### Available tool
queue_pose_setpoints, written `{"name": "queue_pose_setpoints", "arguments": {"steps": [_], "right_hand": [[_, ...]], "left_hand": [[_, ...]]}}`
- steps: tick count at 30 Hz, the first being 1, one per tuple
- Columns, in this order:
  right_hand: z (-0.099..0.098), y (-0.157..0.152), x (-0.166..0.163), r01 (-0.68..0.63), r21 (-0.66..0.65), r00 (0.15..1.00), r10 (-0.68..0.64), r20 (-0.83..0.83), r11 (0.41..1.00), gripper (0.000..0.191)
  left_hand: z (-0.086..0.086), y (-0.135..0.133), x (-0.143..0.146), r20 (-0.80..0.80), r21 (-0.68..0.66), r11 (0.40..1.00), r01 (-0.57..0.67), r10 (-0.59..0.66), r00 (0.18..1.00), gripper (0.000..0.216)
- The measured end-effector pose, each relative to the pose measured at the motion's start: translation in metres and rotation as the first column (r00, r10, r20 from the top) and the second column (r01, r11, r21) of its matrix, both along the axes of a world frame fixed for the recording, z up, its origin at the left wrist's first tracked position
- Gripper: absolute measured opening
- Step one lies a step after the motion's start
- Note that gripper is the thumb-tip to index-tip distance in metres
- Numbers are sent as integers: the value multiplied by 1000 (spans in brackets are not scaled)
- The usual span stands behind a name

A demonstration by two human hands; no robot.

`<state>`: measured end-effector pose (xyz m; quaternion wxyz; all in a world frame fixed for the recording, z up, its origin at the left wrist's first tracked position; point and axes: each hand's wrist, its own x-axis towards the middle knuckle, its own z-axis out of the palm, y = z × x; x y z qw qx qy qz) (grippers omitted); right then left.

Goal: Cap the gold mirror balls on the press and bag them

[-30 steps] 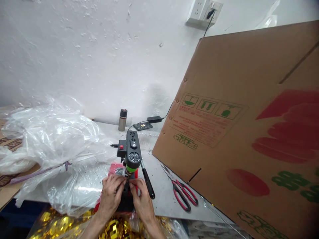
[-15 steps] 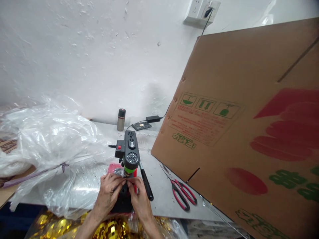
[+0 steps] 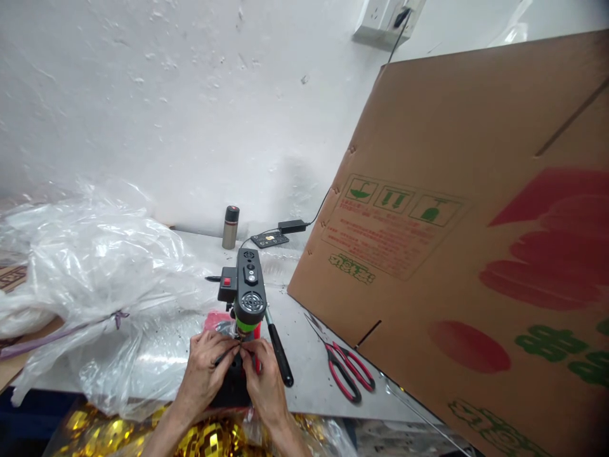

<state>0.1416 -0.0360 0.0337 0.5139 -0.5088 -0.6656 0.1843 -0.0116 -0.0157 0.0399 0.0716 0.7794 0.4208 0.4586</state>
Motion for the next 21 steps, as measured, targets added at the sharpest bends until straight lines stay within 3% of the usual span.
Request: {"name": "queue_pose_setpoints", "arguments": {"steps": [4,9,13,16,21], "right_hand": [[-1,0,1,-19,19,999,18,42,1000,19],[4,6,21,-131,-28,982,133,137,991,16],[26,20,50,-31,-116,995,42,89,993,22],[40,32,65,13,-112,998,-6,56,994,29],[45,50,77,17,-114,998,-9,68,993,34]], "left_hand": [[5,9,-5,34,-42,993,111,-109,993,15],[7,24,-12,115,-130,959,252,-237,965,12],[8,28,-14,137,-208,930,302,-278,951,10],[5,31,-14,133,-251,909,332,-308,942,16],[-5,46,-13,57,-255,885,389,-388,920,20]]}}
